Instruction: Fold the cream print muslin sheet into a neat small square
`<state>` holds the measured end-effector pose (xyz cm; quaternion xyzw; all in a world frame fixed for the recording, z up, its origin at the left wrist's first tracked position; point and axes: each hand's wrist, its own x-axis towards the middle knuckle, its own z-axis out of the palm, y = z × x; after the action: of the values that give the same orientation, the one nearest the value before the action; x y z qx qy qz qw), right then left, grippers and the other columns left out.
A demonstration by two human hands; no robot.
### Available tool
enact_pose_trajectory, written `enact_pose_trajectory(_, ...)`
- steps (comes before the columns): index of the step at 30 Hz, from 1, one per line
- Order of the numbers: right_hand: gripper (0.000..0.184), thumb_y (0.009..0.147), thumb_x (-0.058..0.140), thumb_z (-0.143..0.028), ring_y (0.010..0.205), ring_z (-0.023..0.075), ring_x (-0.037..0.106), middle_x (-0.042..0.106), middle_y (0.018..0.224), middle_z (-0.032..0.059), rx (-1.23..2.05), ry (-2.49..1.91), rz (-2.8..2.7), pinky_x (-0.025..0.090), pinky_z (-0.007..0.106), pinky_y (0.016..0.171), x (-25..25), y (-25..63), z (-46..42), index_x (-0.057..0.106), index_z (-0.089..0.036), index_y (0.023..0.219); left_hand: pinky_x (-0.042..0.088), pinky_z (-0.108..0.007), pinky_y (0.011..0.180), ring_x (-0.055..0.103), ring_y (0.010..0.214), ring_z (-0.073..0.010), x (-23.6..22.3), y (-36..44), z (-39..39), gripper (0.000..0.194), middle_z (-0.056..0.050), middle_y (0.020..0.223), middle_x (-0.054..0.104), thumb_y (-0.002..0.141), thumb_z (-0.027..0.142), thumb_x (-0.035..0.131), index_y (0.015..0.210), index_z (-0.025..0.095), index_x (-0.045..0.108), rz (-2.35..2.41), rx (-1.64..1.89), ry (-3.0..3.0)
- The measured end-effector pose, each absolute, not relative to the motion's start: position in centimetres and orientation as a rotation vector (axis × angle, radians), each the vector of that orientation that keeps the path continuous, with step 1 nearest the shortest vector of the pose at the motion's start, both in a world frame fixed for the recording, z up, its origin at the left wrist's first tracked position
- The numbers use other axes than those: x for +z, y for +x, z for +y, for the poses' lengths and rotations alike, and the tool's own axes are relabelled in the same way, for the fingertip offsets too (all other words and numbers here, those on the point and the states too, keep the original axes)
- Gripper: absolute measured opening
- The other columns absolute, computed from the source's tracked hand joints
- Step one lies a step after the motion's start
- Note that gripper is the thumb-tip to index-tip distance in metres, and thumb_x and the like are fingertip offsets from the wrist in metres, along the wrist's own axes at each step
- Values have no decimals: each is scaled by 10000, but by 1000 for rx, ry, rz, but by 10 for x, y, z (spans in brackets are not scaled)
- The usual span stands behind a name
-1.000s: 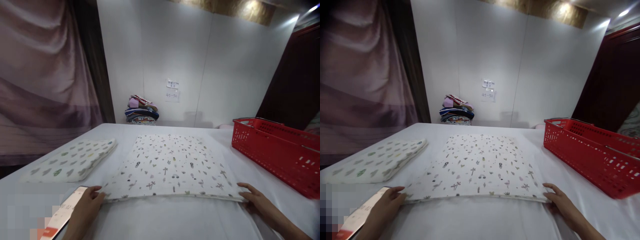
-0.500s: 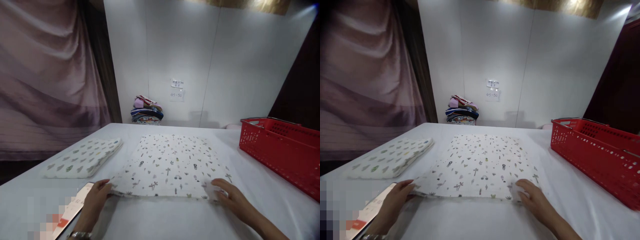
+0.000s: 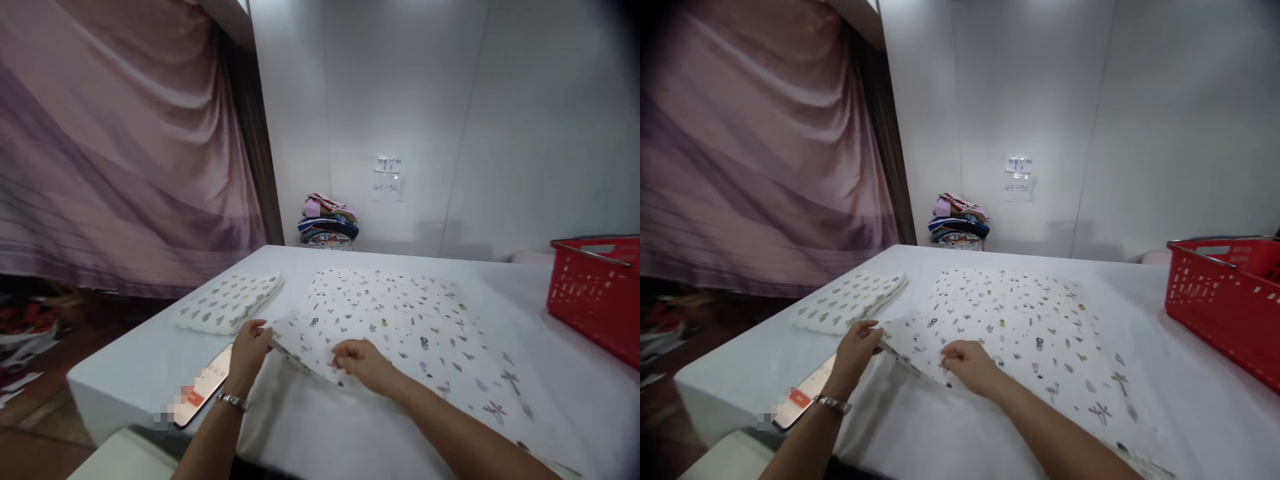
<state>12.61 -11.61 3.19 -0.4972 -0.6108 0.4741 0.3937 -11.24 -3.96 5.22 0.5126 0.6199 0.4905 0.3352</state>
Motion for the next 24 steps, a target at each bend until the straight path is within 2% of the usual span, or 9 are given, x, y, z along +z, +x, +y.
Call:
enact_pose_trajectory(5, 312, 778, 507, -238, 1012, 225, 498, 570, 1086, 92, 469, -1271, -2122, 400, 379, 853, 45, 55, -101, 552, -164, 1077, 482, -270, 538, 563, 576, -135, 39, -139, -54, 370, 1, 697, 568, 587, 328, 575, 911, 159, 518, 1706, 1095, 1235)
enact_pose_trajectory(9, 350, 725, 564, -241, 961, 260, 479, 545, 1027, 126, 136, -1344, -2400, 420, 407, 781, 42, 7, -93, 515, -119, 1050, 457, -266, 538, 550, 569, -130, 28, -146, -61, 401, -2, 709, 566, 579, 362, 571, 915, 147, 527, 1648, 1026, 1173)
enact_pose_trajectory(14, 281, 758, 497, -188, 883, 263, 508, 546, 983, 141, 39, -1435, -2435, 448, 389, 681, 32, -28, -80, 518, -91, 1021, 426, -253, 535, 548, 626, -145, 25, -148, -60, 386, -5, 707, 576, 578, 352, 569, 904, 150, 533, 1591, 1007, 1148)
enact_pose_trajectory(19, 253, 795, 438, -177, 787, 249, 574, 591, 938, 130, 97, -1532, -2436, 444, 351, 603, 33, -33, -66, 531, -99, 1017, 394, -248, 507, 535, 596, -150, 28, -150, -56, 330, -1, 636, 570, 603, 346, 544, 871, 152, 545, 1572, 963, 1191)
enact_pose_trajectory(22, 212, 799, 417, -171, 761, 227, 595, 627, 894, 100, 166, -1530, -2409, 420, 324, 612, 35, -27, -59, 549, -131, 959, 379, -244, 479, 537, 561, -148, 32, -154, -48, 372, 7, 617, 555, 607, 415, 577, 874, 157, 549, 1536, 924, 1188)
enact_pose_trajectory(24, 188, 788, 421, -167, 770, 212, 597, 641, 883, 79, 211, -1535, -2366, 398, 304, 625, 38, -21, -56, 551, -153, 923, 415, -254, 507, 565, 587, -148, 35, -155, -39, 429, -9, 699, 579, 602, 486, 605, 878, 164, 546, 1471, 908, 1115)
